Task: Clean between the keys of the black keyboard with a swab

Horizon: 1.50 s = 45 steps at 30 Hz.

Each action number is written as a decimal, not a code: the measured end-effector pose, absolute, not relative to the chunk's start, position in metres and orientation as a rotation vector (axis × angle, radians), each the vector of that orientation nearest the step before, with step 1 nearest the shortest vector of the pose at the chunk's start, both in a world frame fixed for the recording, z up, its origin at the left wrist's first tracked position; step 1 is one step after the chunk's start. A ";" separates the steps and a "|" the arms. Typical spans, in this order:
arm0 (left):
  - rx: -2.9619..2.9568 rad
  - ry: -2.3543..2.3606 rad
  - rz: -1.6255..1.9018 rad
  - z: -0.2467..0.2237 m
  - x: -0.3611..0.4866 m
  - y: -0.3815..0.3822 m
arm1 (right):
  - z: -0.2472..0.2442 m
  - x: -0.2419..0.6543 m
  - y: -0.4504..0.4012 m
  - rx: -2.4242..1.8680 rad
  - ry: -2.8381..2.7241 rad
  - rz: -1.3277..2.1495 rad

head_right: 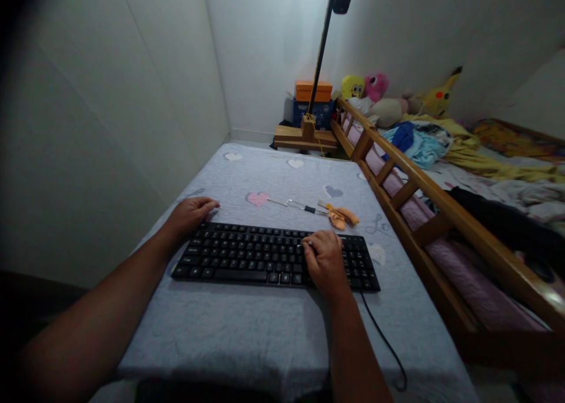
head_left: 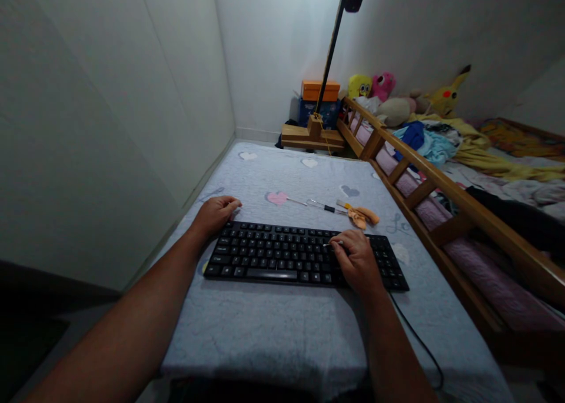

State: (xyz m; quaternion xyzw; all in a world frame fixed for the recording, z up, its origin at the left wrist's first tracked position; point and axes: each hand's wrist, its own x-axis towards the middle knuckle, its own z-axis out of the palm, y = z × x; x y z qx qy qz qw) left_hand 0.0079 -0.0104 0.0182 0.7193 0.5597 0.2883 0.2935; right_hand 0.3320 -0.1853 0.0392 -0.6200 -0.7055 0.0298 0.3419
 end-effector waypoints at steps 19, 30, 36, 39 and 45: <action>1.924 1.488 0.775 0.017 0.007 -0.010 | 0.040 0.326 -0.189 -1.579 -1.850 0.170; 1.913 1.485 0.772 0.015 0.006 -0.009 | 0.040 0.327 -0.186 -1.605 -1.824 0.137; 1.926 1.480 0.777 0.014 0.005 -0.007 | 0.040 0.327 -0.187 -1.595 -1.826 0.143; 1.924 1.480 0.773 0.014 0.005 -0.007 | 0.041 0.326 -0.188 -1.584 -1.829 0.163; 1.909 1.471 0.781 0.013 0.005 -0.007 | 0.041 0.325 -0.189 -1.577 -1.820 0.184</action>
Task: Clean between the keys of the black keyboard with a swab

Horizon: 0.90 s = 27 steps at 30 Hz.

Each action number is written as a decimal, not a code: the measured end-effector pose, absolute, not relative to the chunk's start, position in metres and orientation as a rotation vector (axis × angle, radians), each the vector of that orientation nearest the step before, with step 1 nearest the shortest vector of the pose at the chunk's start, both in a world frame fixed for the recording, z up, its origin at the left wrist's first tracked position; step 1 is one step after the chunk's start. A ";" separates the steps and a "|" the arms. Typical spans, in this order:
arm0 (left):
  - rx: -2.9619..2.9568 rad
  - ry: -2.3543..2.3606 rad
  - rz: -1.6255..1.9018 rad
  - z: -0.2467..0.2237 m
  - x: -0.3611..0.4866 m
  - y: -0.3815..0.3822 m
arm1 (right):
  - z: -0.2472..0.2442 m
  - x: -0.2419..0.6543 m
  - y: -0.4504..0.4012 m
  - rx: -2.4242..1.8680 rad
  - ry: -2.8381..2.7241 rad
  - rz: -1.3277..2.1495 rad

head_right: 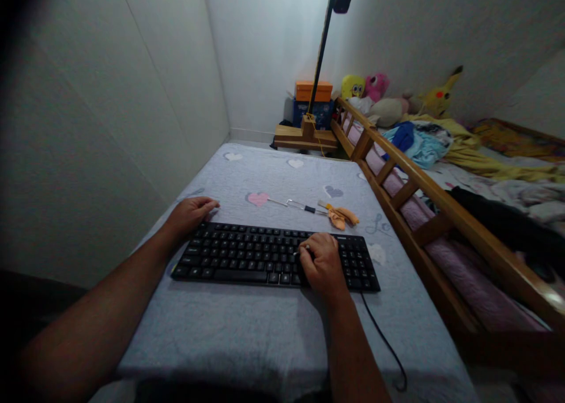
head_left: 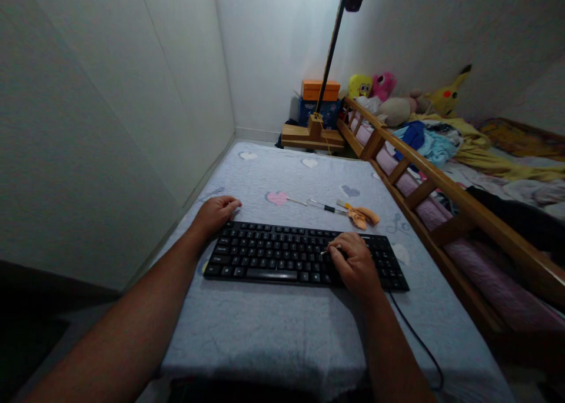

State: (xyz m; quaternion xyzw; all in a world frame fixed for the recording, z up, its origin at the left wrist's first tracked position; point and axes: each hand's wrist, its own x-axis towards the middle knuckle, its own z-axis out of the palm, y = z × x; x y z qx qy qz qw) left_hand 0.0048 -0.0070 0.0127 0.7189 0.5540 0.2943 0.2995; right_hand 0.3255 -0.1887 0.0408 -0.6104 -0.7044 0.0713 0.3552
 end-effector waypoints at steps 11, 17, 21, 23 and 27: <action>1.926 1.486 0.784 0.013 0.005 -0.008 | 0.040 0.333 -0.190 -1.626 -1.761 0.159; 1.920 1.492 0.778 0.014 0.005 -0.008 | 0.039 0.335 -0.190 -1.652 -1.762 0.138; 1.921 1.487 0.770 0.015 0.005 -0.008 | 0.040 0.335 -0.191 -1.645 -1.763 0.147; 1.927 1.489 0.769 0.016 0.005 -0.008 | 0.041 0.334 -0.191 -1.638 -1.762 0.152; 1.932 1.496 0.767 0.016 0.006 -0.008 | 0.041 0.333 -0.191 -1.633 -1.777 0.158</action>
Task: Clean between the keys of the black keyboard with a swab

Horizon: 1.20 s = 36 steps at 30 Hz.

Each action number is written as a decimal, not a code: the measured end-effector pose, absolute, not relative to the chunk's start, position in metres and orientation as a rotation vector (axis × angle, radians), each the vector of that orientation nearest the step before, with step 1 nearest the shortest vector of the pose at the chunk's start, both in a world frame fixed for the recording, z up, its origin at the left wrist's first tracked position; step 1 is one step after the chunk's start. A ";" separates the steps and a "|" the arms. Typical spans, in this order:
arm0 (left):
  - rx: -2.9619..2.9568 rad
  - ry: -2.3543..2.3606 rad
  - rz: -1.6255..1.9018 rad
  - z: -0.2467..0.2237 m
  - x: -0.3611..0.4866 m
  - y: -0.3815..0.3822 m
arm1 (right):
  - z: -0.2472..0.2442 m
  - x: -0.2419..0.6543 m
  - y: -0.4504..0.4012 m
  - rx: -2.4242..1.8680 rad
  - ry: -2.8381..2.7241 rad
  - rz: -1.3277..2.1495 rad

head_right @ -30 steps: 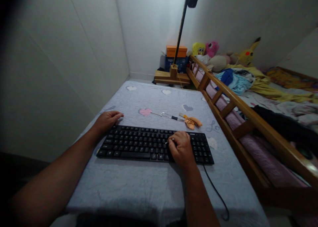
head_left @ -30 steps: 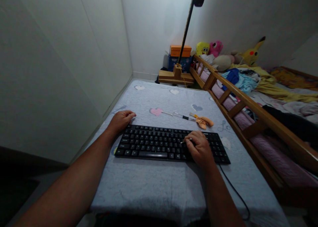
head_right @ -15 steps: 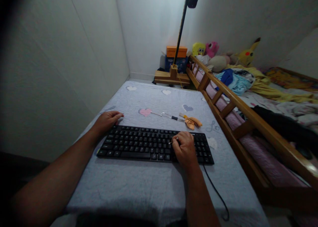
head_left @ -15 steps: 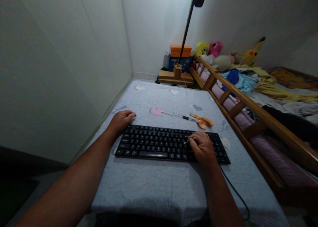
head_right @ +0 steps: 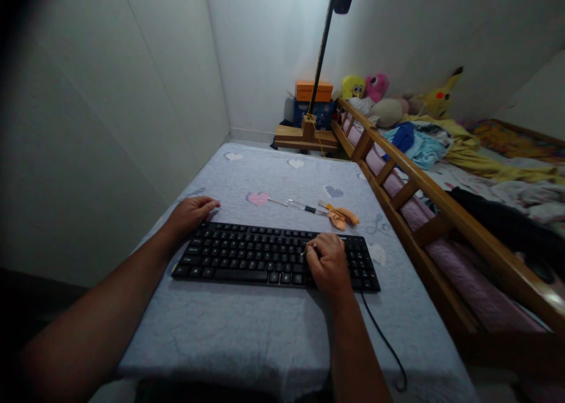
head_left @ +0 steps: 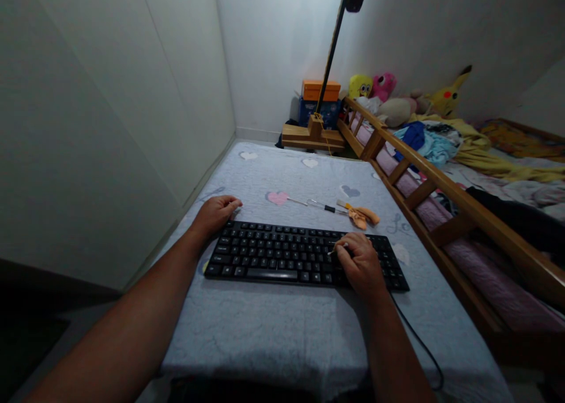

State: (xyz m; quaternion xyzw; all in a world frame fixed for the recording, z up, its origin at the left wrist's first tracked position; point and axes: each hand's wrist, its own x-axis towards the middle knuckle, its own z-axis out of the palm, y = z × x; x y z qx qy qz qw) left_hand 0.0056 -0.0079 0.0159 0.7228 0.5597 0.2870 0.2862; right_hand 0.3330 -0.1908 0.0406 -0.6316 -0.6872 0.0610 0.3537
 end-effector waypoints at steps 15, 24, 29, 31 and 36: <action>1.911 1.483 0.786 0.015 0.006 -0.009 | 0.038 0.333 -0.190 -1.594 -1.796 0.202; 1.907 1.479 0.785 0.015 0.005 -0.008 | 0.038 0.339 -0.190 -1.627 -1.749 0.155; 1.930 1.483 0.773 0.015 0.005 -0.007 | 0.038 0.338 -0.190 -1.638 -1.744 0.126; 1.931 1.479 0.775 0.014 0.005 -0.007 | 0.039 0.338 -0.190 -1.645 -1.747 0.119; 1.920 1.496 0.786 0.011 0.005 -0.007 | 0.038 0.338 -0.189 -1.660 -1.751 0.110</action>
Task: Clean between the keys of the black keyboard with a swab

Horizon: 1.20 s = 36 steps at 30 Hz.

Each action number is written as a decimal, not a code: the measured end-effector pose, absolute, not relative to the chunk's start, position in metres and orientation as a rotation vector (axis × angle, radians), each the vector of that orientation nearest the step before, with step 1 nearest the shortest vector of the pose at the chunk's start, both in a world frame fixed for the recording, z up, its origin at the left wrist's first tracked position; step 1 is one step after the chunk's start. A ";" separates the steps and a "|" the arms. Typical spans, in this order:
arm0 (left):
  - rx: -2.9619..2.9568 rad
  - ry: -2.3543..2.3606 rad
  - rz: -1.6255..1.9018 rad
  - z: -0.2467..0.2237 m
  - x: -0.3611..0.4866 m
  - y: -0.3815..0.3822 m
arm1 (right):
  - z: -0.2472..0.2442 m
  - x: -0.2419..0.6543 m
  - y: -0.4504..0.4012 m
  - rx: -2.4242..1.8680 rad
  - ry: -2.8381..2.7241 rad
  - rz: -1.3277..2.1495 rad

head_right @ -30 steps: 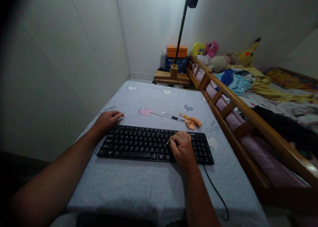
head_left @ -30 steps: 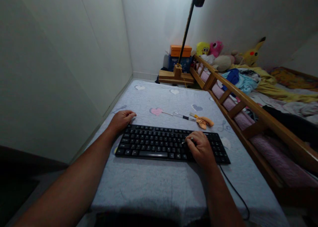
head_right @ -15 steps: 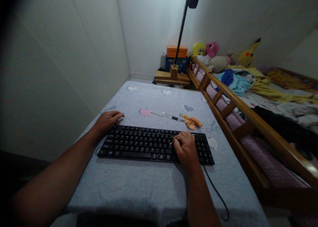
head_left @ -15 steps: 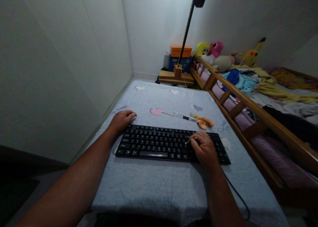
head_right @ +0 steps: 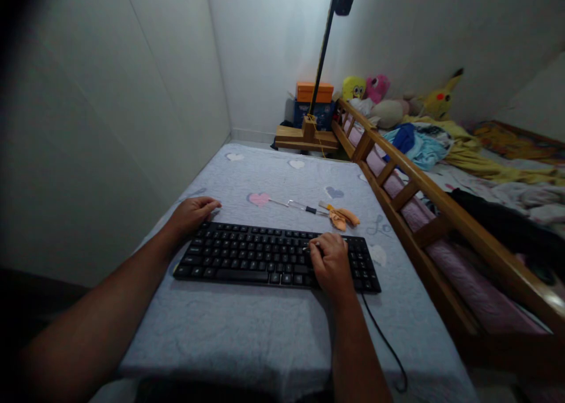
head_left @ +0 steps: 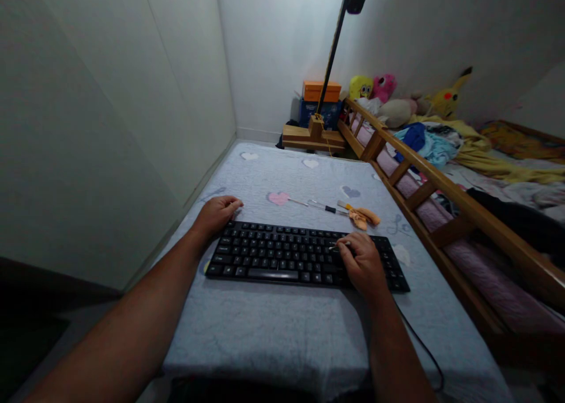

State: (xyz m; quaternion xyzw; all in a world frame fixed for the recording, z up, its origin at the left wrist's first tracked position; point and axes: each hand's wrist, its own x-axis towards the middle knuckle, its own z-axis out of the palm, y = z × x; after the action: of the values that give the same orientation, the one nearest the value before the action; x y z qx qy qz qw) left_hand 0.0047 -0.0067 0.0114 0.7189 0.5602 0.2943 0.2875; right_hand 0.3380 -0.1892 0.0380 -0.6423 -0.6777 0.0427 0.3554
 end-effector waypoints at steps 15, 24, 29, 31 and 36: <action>1.930 1.491 0.779 0.012 0.004 -0.007 | 0.037 0.333 -0.188 -1.643 -1.771 0.076; 1.923 1.480 0.786 0.015 0.006 -0.009 | 0.037 0.329 -0.187 -1.611 -1.816 0.100; 1.946 1.503 0.777 0.016 0.007 -0.010 | 0.036 0.326 -0.186 -1.592 -1.841 0.096; 1.950 1.496 0.777 0.017 0.007 -0.010 | 0.036 0.325 -0.185 -1.588 -1.842 0.089; 1.936 1.493 0.791 0.017 0.007 -0.010 | 0.035 0.325 -0.185 -1.586 -1.862 0.099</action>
State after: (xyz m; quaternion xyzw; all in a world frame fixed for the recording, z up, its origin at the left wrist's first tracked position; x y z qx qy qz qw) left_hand 0.0068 -0.0103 0.0170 0.7229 0.5575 0.2952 0.2820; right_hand 0.3250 -0.1849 0.0347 -0.6093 -0.7153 0.0378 0.3401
